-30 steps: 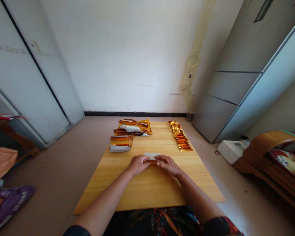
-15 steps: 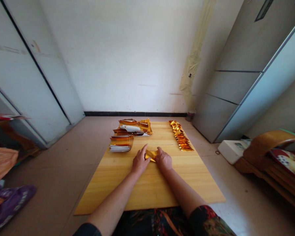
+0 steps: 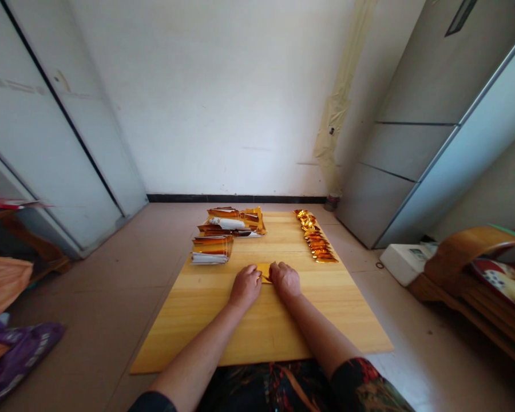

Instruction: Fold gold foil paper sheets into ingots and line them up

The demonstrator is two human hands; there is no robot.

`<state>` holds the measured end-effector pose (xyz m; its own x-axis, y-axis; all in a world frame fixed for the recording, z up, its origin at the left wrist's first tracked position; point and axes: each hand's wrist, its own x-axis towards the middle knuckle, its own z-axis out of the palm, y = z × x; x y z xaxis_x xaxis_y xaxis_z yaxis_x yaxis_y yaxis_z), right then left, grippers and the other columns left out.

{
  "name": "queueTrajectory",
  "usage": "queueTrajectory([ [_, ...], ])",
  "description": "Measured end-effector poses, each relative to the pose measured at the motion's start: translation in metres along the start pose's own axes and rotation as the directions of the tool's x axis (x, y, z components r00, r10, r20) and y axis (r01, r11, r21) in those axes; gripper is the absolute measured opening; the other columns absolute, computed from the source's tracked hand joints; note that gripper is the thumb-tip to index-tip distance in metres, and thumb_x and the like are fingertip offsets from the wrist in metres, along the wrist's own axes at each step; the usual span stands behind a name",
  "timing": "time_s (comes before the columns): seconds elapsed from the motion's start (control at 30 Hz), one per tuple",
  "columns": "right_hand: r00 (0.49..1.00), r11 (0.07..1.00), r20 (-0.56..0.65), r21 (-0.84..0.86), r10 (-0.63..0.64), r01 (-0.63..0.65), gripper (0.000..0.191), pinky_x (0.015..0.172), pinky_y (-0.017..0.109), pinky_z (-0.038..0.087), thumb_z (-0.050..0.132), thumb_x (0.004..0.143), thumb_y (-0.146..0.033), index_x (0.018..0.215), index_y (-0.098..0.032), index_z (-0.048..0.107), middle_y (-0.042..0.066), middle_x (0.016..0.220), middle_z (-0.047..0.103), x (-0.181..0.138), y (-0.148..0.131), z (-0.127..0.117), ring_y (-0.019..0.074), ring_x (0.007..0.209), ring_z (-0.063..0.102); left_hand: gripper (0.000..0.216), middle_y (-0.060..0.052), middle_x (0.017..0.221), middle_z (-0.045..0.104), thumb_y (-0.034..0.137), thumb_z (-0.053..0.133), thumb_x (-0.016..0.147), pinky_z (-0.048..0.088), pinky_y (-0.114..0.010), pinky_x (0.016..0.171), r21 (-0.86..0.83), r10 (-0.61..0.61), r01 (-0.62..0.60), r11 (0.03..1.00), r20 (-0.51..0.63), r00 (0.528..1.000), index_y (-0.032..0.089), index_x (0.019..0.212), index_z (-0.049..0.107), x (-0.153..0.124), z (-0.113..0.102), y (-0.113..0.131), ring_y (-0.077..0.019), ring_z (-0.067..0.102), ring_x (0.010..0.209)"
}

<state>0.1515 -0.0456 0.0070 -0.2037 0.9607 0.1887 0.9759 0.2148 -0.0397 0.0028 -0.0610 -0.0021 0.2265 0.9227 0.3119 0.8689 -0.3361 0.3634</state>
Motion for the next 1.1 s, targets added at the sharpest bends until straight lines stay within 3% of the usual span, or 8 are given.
queueTrajectory([
  [0.23, 1.000, 1.000, -0.015, -0.015, -0.018, 0.018, 0.020, 0.060, 0.023, 0.034, 0.043, 0.093, -0.026, 0.091, -0.022, 0.062, 0.005, 0.084, 0.063, 0.001, 0.001, 0.003, 0.0140, 0.076, 0.059, 0.022, -0.008, 0.099, 0.064, 0.015, 0.046, 0.084, 0.044, -0.032, 0.086, 0.098, 0.014, -0.015, 0.995, 0.015, 1.000, 0.018, 0.085, 0.069, -0.003, -0.007, 0.006, -0.0194, 0.058, 0.095],
  [0.53, 0.998, 0.998, -0.004, -0.010, -0.056, 0.056, 0.019, 0.065, 0.024, 0.035, 0.044, 0.093, -0.025, 0.092, -0.021, 0.063, 0.006, 0.086, 0.062, -0.005, 0.001, -0.001, 0.0152, 0.080, 0.057, 0.022, -0.007, 0.099, 0.063, 0.014, 0.048, 0.082, 0.044, -0.033, 0.083, 0.146, 0.113, -0.121, 0.982, 0.064, 0.992, 0.019, 0.096, 0.065, -0.013, -0.011, 0.004, -0.0203, 0.057, 0.096],
  [1.1, 0.998, 0.998, 0.022, -0.009, -0.058, 0.059, 0.013, 0.067, 0.025, 0.035, 0.049, 0.091, -0.026, 0.094, -0.022, 0.062, 0.006, 0.090, 0.061, -0.008, 0.001, -0.003, 0.0159, 0.085, 0.056, 0.018, -0.007, 0.097, 0.063, 0.014, 0.049, 0.082, 0.043, -0.032, 0.082, 0.121, 0.087, -0.095, 0.988, 0.070, 0.994, 0.020, 0.091, 0.064, -0.014, -0.011, 0.006, -0.0199, 0.057, 0.092],
])
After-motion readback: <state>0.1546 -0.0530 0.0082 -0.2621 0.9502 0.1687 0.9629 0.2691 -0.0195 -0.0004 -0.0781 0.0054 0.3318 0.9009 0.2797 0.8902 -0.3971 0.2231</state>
